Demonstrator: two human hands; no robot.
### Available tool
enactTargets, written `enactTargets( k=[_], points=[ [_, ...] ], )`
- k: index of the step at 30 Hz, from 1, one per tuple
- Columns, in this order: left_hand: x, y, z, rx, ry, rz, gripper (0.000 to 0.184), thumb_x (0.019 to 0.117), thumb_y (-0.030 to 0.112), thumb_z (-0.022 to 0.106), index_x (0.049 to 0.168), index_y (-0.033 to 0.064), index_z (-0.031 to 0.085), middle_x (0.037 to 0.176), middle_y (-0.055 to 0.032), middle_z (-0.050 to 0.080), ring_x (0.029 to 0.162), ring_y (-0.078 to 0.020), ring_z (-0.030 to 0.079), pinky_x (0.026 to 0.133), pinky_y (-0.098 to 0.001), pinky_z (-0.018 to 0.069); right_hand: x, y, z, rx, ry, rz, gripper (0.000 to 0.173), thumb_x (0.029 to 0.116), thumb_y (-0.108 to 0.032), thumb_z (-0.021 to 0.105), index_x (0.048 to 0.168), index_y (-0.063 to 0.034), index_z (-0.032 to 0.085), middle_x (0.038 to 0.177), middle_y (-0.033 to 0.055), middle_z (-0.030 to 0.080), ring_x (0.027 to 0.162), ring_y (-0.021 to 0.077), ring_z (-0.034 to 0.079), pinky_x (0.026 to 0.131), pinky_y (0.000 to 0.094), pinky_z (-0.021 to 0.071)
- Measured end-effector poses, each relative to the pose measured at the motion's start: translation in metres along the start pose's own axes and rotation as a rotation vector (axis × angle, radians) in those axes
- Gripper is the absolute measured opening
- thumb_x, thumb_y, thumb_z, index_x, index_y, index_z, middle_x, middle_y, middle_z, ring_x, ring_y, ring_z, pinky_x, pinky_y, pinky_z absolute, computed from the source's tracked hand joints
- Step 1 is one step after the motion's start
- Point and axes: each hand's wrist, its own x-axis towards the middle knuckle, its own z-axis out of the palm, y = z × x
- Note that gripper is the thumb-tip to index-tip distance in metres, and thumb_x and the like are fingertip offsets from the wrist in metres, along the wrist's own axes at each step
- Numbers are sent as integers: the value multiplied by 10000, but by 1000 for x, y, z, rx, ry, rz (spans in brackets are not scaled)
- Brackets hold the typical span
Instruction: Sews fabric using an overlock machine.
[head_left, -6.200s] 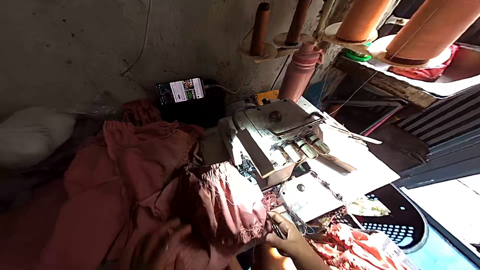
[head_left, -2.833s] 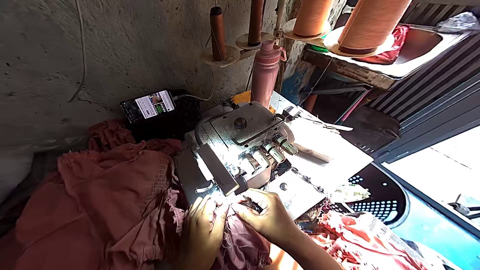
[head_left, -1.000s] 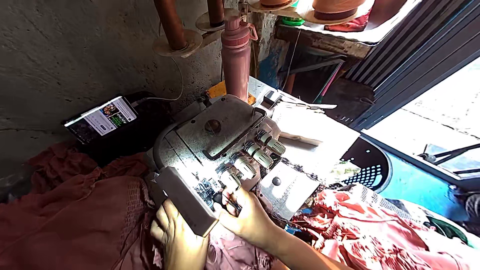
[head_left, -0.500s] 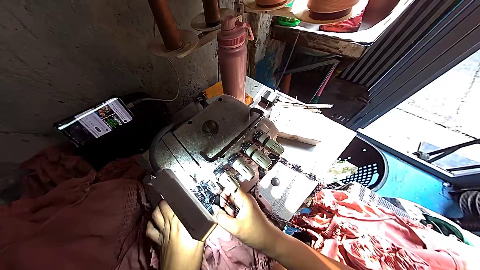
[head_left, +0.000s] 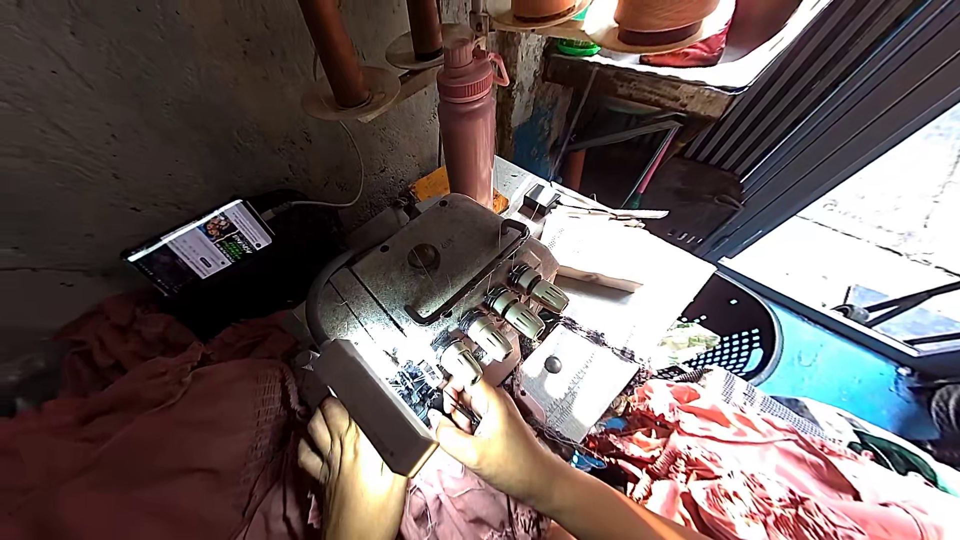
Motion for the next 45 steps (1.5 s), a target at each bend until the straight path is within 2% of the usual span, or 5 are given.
enactTargets(
  k=[14, 23, 34, 39, 45],
  points=[
    [2, -2, -3, -49, 32, 31, 644, 972, 388, 420, 1319, -131, 583, 1492, -337, 463, 1482, -487, 320, 1151, -749, 63, 0, 0, 3, -13, 24, -10, 149, 833, -134, 657, 956, -99, 579, 729, -94, 508, 616, -48, 461, 566, 126, 387],
    [9, 1, 1, -88, 224, 108, 496, 918, 247, 504, 1175, -153, 645, 1335, -354, 584, 1344, -484, 503, 1158, -567, 331, 0, -1, 2, -11, 37, 11, 146, 833, -143, 662, 947, -102, 581, 726, -93, 522, 618, -47, 472, 566, 131, 394],
    [7, 3, 3, -182, 344, 74, 333, 908, 107, 513, 1087, -159, 602, 1258, -367, 595, 1292, -436, 543, 1125, -473, 388, 1, 1, 4, 36, 41, -12, 113, 849, -118, 646, 939, -101, 580, 726, -98, 516, 621, -55, 473, 577, 117, 398],
    [7, 3, 5, -642, 355, 49, 245, 934, 51, 481, 1104, -115, 540, 1051, -75, 590, 1042, 45, 564, 941, -111, 442, 1, 2, 5, 50, 36, -8, 109, 847, -119, 644, 929, -110, 573, 726, -102, 501, 620, -57, 460, 569, 113, 387],
    [9, -2, 3, -1050, 265, 74, 153, 987, -7, 377, 1104, -6, 476, 987, 68, 591, 944, 46, 614, 893, -163, 527, -24, 9, -26, -234, 43, -253, 167, 933, -231, 704, 1003, -97, 635, 801, -31, 642, 673, -9, 579, 592, 161, 492]
  ],
)
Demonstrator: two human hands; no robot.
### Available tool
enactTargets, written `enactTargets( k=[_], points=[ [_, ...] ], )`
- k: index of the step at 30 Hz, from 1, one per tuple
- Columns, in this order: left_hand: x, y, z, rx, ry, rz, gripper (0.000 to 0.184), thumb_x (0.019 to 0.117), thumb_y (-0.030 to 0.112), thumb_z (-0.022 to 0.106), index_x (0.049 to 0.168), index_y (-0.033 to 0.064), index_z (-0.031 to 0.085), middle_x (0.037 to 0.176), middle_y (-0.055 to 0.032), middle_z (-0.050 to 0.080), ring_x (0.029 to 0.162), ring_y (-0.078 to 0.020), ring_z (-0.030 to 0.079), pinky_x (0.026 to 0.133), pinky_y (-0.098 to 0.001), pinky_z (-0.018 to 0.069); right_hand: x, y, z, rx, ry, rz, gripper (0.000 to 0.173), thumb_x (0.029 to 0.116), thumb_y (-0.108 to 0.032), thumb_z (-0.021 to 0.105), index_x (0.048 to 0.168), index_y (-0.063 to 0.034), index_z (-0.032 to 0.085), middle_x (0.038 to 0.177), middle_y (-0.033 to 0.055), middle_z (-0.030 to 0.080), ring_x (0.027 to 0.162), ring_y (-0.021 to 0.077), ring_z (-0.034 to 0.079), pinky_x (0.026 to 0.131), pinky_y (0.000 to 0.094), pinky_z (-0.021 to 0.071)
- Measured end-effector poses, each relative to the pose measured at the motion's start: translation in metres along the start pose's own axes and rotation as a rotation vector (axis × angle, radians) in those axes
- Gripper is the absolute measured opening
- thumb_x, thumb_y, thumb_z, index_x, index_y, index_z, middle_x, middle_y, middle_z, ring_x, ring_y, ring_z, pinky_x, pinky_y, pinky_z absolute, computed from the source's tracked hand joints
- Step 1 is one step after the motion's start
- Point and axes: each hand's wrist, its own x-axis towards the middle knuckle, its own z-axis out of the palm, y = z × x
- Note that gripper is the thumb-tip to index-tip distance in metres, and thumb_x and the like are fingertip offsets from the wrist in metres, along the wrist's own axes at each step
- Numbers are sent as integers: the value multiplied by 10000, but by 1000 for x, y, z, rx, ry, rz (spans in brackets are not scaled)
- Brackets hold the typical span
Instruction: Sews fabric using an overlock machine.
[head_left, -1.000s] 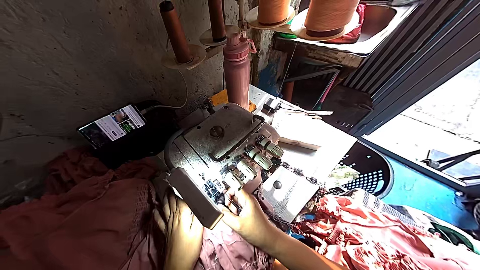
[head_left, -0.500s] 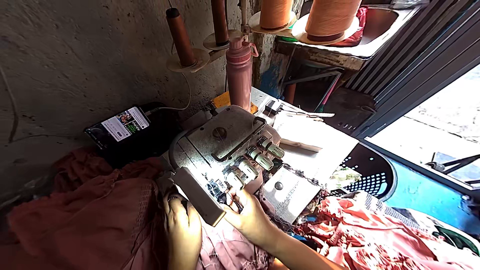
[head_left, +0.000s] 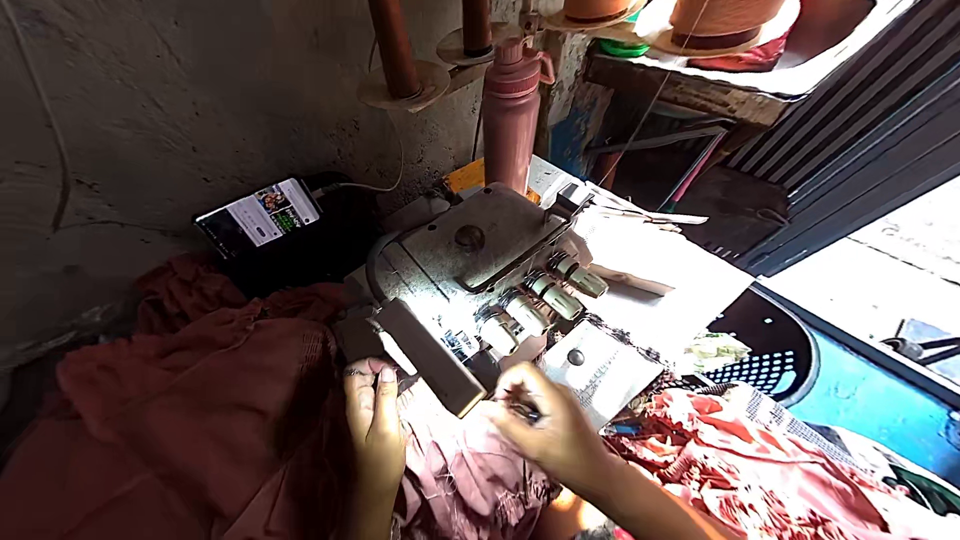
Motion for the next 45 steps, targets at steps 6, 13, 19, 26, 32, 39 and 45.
enactTargets(
  k=[6, 13, 19, 26, 32, 39, 45],
  points=[
    [-1, 0, -2, 202, -34, -37, 147, 1017, 54, 411, 1110, 3, 512, 932, 37, 619, 901, 2, 628, 883, -220, 539, 56, 19, -134, -244, 358, -58, 155, 1057, -231, 536, 1100, -102, 612, 864, -146, 634, 624, -94, 532, 572, 132, 471],
    [9, 27, -5, 1029, -369, 26, 321, 988, 280, 520, 978, -2, 674, 967, -183, 674, 1045, -369, 614, 898, -595, 381, 176, 40, -136, -335, 8, 629, 290, 1093, -297, 478, 971, -67, 608, 694, -61, 482, 515, -7, 388, 500, 189, 366],
    [49, 44, -18, 966, -655, -104, 349, 947, 298, 694, 765, 2, 659, 776, -143, 637, 833, -302, 624, 796, -532, 439, 119, 84, -139, -125, 109, 371, 141, 1032, -80, 504, 1095, -32, 620, 721, -94, 547, 573, -48, 495, 553, 157, 462],
    [63, 47, -19, 772, -707, -252, 157, 881, 171, 785, 820, 45, 714, 730, -32, 648, 701, -109, 591, 666, -368, 470, 146, 51, -126, 35, 21, 447, 202, 1092, -128, 399, 1011, -151, 582, 647, -161, 528, 489, -88, 435, 473, 101, 397],
    [59, 33, -18, 831, -627, -203, 230, 817, 302, 822, 848, 87, 746, 773, -48, 697, 765, -182, 658, 712, -464, 504, 121, 86, -142, -77, -3, 332, 188, 985, -12, 480, 1085, -103, 610, 697, -127, 568, 545, -62, 487, 527, 136, 442],
    [53, 19, -44, 1055, -325, 56, 187, 766, 282, 828, 784, 121, 735, 851, -89, 704, 887, -303, 657, 842, -610, 427, 85, 42, -158, -219, 270, 88, 257, 1061, -217, 518, 1178, -2, 596, 1015, -63, 652, 601, -94, 511, 530, 105, 442],
    [44, 9, -40, 923, -381, 104, 397, 788, 537, 774, 950, 175, 800, 1316, -88, 658, 1372, -342, 472, 1110, -738, 185, 44, 9, -130, -261, 159, -131, 262, 1055, -208, 522, 1092, 17, 652, 949, -68, 633, 619, -131, 490, 557, 65, 436]
  ],
)
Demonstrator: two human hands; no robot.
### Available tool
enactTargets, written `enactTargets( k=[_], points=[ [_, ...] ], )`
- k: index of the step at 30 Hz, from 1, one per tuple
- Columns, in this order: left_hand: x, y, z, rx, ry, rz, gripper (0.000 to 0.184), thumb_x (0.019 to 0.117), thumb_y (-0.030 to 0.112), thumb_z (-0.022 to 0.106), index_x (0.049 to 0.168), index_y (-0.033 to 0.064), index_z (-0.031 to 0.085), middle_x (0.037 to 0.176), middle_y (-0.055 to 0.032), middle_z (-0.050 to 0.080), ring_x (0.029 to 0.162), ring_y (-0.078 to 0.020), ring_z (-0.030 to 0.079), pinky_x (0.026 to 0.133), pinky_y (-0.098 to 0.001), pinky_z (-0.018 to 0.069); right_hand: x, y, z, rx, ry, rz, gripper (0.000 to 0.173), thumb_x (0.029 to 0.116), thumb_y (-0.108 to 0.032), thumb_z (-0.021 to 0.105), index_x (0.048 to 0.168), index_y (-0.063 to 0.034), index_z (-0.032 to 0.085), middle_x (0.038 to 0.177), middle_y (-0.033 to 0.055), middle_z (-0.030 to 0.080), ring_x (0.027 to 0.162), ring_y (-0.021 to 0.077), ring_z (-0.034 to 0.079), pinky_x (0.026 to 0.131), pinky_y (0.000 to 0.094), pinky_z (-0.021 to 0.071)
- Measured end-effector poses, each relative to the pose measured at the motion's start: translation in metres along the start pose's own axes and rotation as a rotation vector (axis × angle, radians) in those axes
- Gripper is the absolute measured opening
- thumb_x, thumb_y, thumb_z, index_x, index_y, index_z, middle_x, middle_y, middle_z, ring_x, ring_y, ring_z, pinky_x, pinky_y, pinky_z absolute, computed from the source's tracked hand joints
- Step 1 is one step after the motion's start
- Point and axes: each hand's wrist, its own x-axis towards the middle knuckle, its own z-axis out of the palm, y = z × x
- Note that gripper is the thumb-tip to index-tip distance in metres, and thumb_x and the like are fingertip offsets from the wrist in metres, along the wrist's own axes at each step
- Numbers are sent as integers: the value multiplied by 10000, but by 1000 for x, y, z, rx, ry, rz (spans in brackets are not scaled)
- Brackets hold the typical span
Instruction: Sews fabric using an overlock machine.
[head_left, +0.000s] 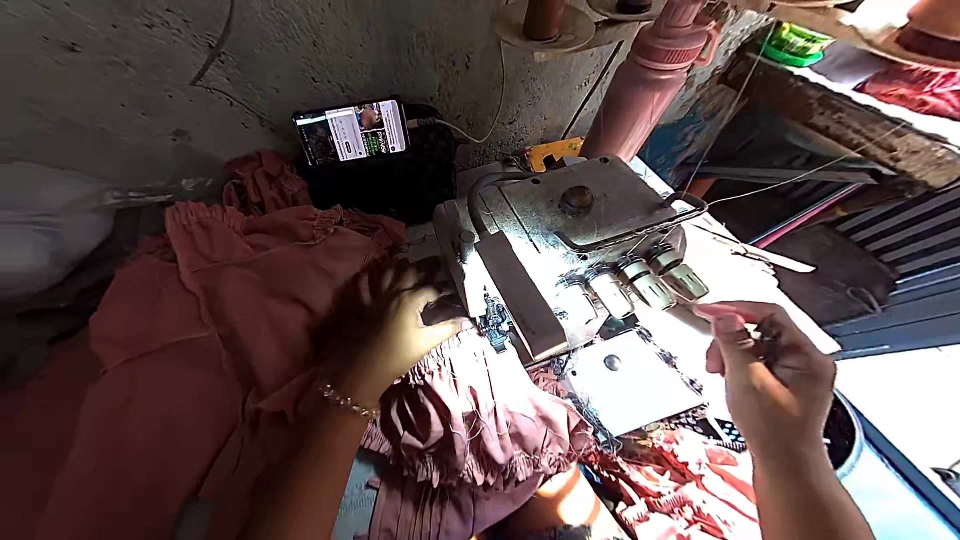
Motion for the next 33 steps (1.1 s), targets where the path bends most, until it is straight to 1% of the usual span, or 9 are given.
enactTargets(
  k=[3, 7, 12, 16, 20, 24, 27, 31, 33],
  points=[
    [3, 3, 9, -49, 41, 56, 292, 816, 435, 768, 770, 147, 763, 1192, -81, 702, 1335, -301, 522, 1121, -747, 142, -7, -5, 15, 67, -20, 4, 243, 1030, -175, 544, 1074, 15, 689, 996, -47, 627, 632, -130, 488, 555, 50, 427],
    [1, 11, 7, 221, 63, 259, 256, 938, 267, 586, 842, 86, 740, 1003, -114, 715, 1138, -323, 643, 1098, -741, 200, -13, -10, 30, 84, -52, -25, 228, 1033, -190, 564, 1055, -6, 697, 1019, -37, 643, 655, -135, 488, 567, 42, 420],
    [6, 9, 5, 416, 88, 274, 195, 911, 121, 564, 807, 21, 695, 961, -167, 687, 1059, -378, 647, 1083, -711, 245, -27, -25, 47, 100, -133, -116, 223, 1050, -281, 583, 1037, -96, 706, 1028, -42, 665, 762, -109, 558, 633, 47, 460],
    [-11, 23, 2, 452, 103, 160, 256, 961, 174, 520, 859, 24, 701, 1042, -172, 686, 1096, -388, 627, 991, -651, 360, -31, -43, 73, 99, -219, -213, 159, 1016, -230, 610, 1009, -90, 684, 983, 6, 698, 896, -34, 638, 773, 91, 519],
    [-54, 64, 11, 421, 184, 56, 376, 971, 290, 465, 819, 19, 677, 1038, -181, 686, 973, -393, 662, 741, -553, 486, -30, -53, 106, 14, -264, -326, 162, 955, -220, 658, 1018, -103, 750, 873, 52, 711, 766, 85, 673, 646, 206, 542],
    [-65, 77, 31, 247, 299, 36, 412, 989, 299, 414, 857, 22, 688, 1042, -166, 677, 977, -327, 622, 848, -426, 474, -22, -59, 126, -67, -270, -417, 196, 861, -203, 659, 974, -100, 782, 779, 63, 699, 665, 142, 668, 556, 271, 524],
    [-67, 72, 36, 184, 343, 30, 419, 1001, 322, 413, 845, 32, 671, 1031, -150, 683, 985, -293, 620, 888, -386, 461, -15, -53, 124, -57, -309, -535, 138, 855, -174, 647, 878, -94, 757, 725, 64, 655, 597, 152, 627, 510, 267, 490],
    [-74, 70, 38, 250, 318, 3, 562, 993, 483, 436, 951, -23, 675, 1058, -194, 678, 1025, -355, 629, 903, -449, 471, 5, -41, 100, -102, -428, -678, 175, 831, -166, 606, 934, -131, 742, 807, 62, 660, 636, 175, 625, 515, 295, 483],
    [-74, 73, 41, 295, 322, -13, 482, 971, 407, 462, 960, -29, 667, 1060, -209, 672, 1016, -386, 634, 849, -487, 481, 13, -37, 91, -161, -430, -696, 182, 799, -153, 594, 914, -136, 735, 789, 63, 669, 634, 190, 631, 510, 315, 473]
  ],
)
